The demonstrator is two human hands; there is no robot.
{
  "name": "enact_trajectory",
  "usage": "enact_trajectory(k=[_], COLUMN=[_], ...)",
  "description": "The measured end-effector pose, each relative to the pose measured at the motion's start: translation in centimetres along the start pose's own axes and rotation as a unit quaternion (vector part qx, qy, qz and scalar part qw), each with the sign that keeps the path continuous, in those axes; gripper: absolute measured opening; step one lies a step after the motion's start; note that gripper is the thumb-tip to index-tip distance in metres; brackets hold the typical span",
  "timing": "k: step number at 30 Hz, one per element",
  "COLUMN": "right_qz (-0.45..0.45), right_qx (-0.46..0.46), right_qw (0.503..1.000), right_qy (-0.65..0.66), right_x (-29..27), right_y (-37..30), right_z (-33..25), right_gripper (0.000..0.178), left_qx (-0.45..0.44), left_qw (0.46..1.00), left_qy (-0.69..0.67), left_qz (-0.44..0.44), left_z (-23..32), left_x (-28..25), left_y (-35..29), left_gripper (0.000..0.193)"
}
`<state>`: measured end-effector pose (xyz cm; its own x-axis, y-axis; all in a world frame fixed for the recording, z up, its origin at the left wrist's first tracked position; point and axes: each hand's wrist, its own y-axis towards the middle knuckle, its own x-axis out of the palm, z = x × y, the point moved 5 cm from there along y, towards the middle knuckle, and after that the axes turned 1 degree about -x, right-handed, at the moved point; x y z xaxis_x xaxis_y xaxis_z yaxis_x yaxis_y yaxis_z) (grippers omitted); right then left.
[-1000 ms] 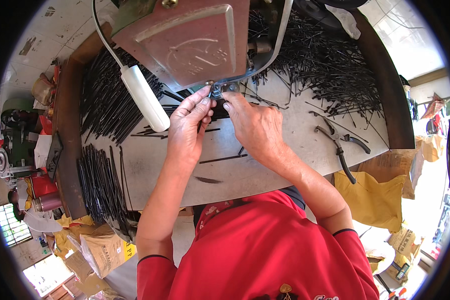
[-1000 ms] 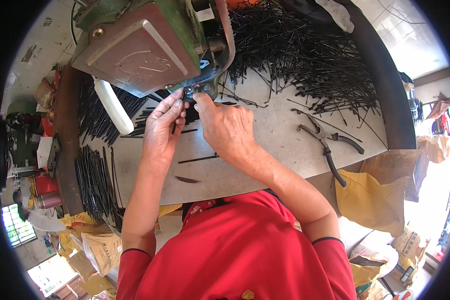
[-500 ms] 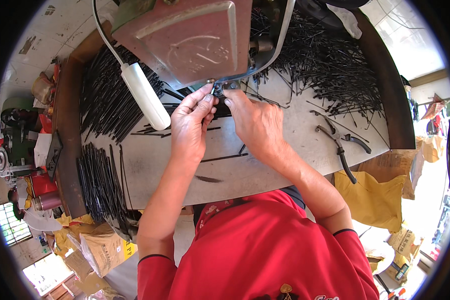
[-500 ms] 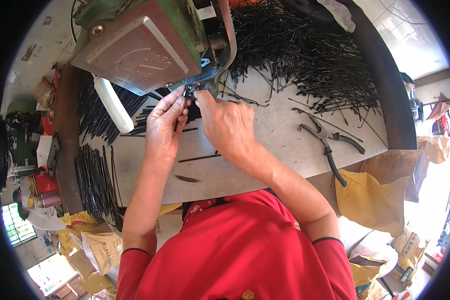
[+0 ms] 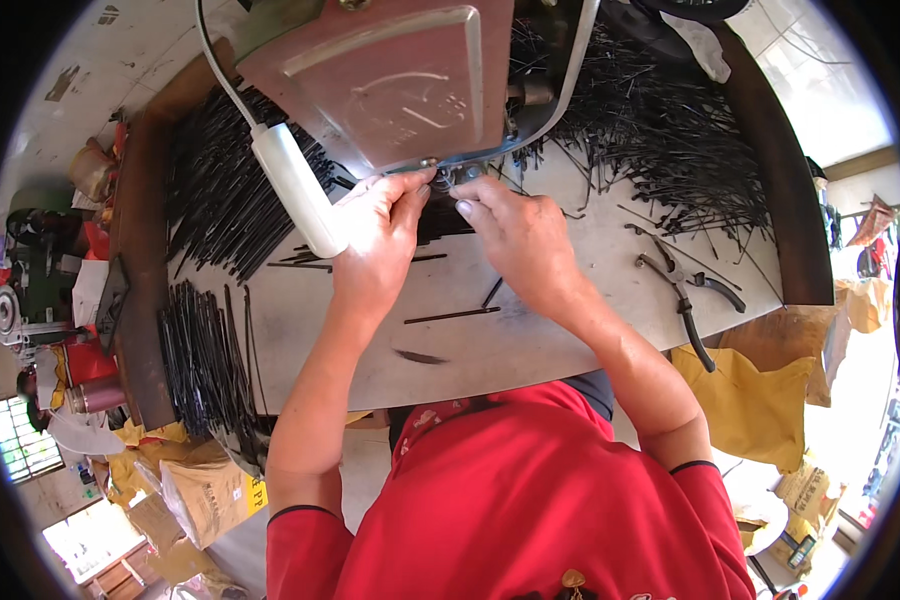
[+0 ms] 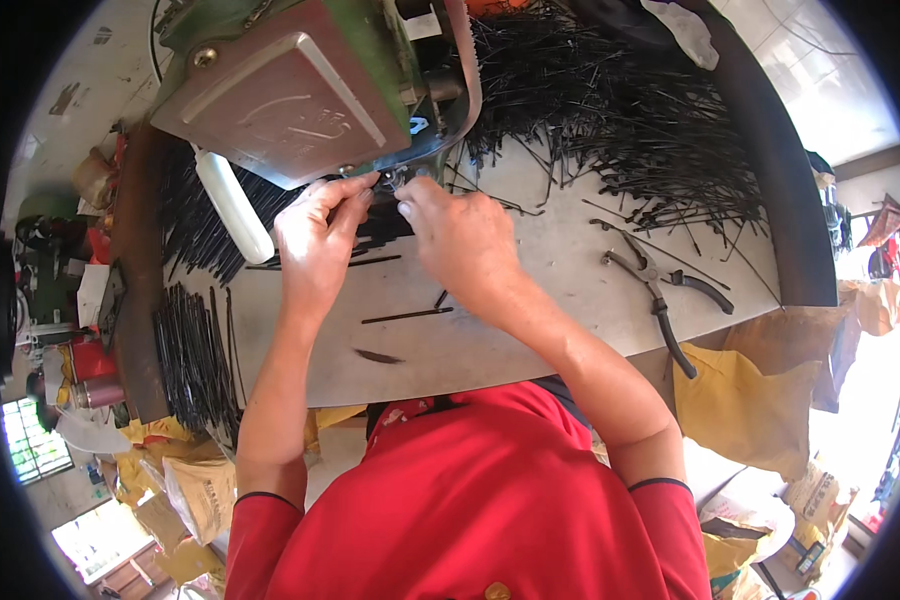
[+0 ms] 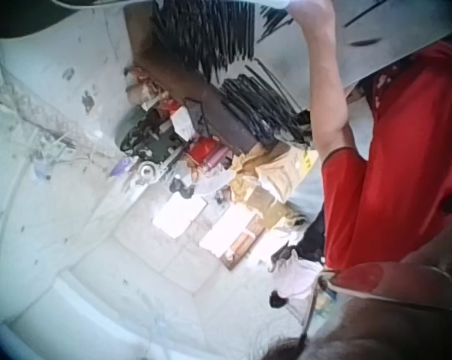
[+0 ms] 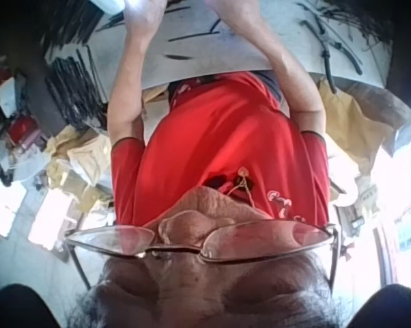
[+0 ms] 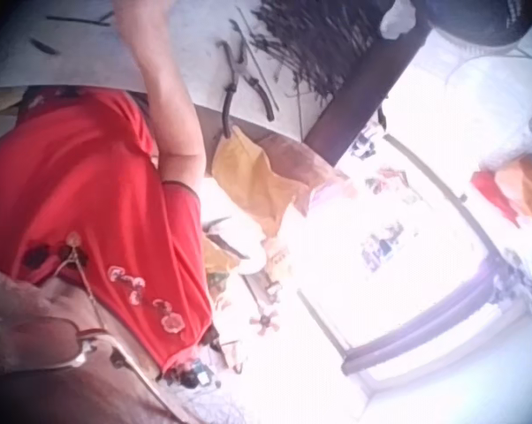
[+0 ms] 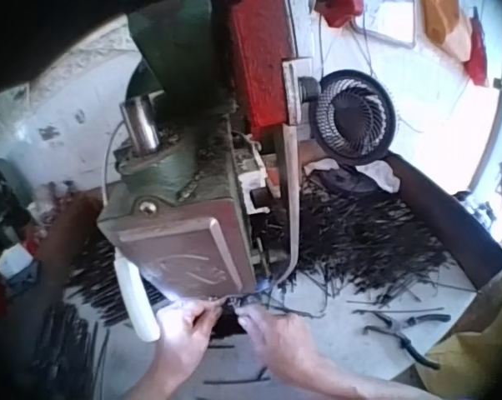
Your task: The person repeatedly picks up thin black metal rods and inserts them into a manual bending machine. They operate the machine's lever to bend the rods into a U-shape and then remove the finished pieces, placing them on the workbench.
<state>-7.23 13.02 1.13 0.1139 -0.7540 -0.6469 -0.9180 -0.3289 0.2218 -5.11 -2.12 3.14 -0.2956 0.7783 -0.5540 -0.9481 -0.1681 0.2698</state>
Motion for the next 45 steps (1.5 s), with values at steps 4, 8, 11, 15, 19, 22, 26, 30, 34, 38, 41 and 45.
enact_trajectory(k=[4,8,11,15,19,22,26,30,34,38,41,45], right_qz=[0.009,-0.006,-0.030,-0.036,0.061,0.063,0.064,0.004,-0.056,-0.018,0.018,0.026], right_qx=[-0.017,-0.022,-0.066,0.179,0.264,0.268,0.198,-0.006,-0.121,-0.113,-0.082,0.089], right_qw=[0.998,0.998,0.994,0.900,0.637,0.665,0.926,0.994,0.966,0.988,0.993,0.995], right_qy=[0.061,0.061,0.088,0.397,0.722,0.695,0.316,-0.108,-0.222,-0.100,-0.083,0.046], right_x=[-0.4,-1.1,-1.3,-1.0,1.8,1.5,-5.5,-7.6,-6.9,-5.0,-5.1,-5.6], right_y=[0.3,0.3,-0.8,-2.4,-4.7,-5.5,-5.2,-6.1,-6.4,-6.6,-6.2,-5.4], right_z=[0.2,0.0,-1.1,-0.6,0.6,2.1,0.9,-0.5,-1.9,1.2,2.2,3.2], right_gripper=[0.014,0.015,0.016,0.016,0.018,0.017,0.019,0.046,0.059,0.035,0.020,0.016], left_qx=[-0.115,-0.212,-0.288,-0.307,-0.289,-0.238,0.103,0.091,0.106,0.110,0.103,0.049], left_qw=[0.983,0.913,0.861,0.795,0.801,0.882,0.964,0.930,0.908,0.921,0.953,0.969], left_qy=[-0.145,-0.344,-0.395,-0.519,-0.523,-0.391,0.208,0.331,0.394,0.351,0.232,0.161], left_qz=[0.011,-0.045,-0.141,-0.069,-0.048,-0.110,0.128,0.129,0.095,0.130,0.163,0.181], left_z=[-1.6,-1.6,-0.8,-1.2,-1.4,-0.6,-3.7,-6.7,-7.7,-7.7,-9.5,-11.2], left_x=[0.5,1.2,1.4,1.9,3.5,2.5,-5.1,-7.2,-6.4,-6.5,-7.1,-8.2], left_y=[-0.5,-1.2,-1.8,-3.1,-4.9,-5.4,-1.5,1.0,1.5,1.3,1.3,1.3], left_gripper=[0.017,0.020,0.018,0.013,0.012,0.015,0.012,0.014,0.009,0.007,0.006,0.008])
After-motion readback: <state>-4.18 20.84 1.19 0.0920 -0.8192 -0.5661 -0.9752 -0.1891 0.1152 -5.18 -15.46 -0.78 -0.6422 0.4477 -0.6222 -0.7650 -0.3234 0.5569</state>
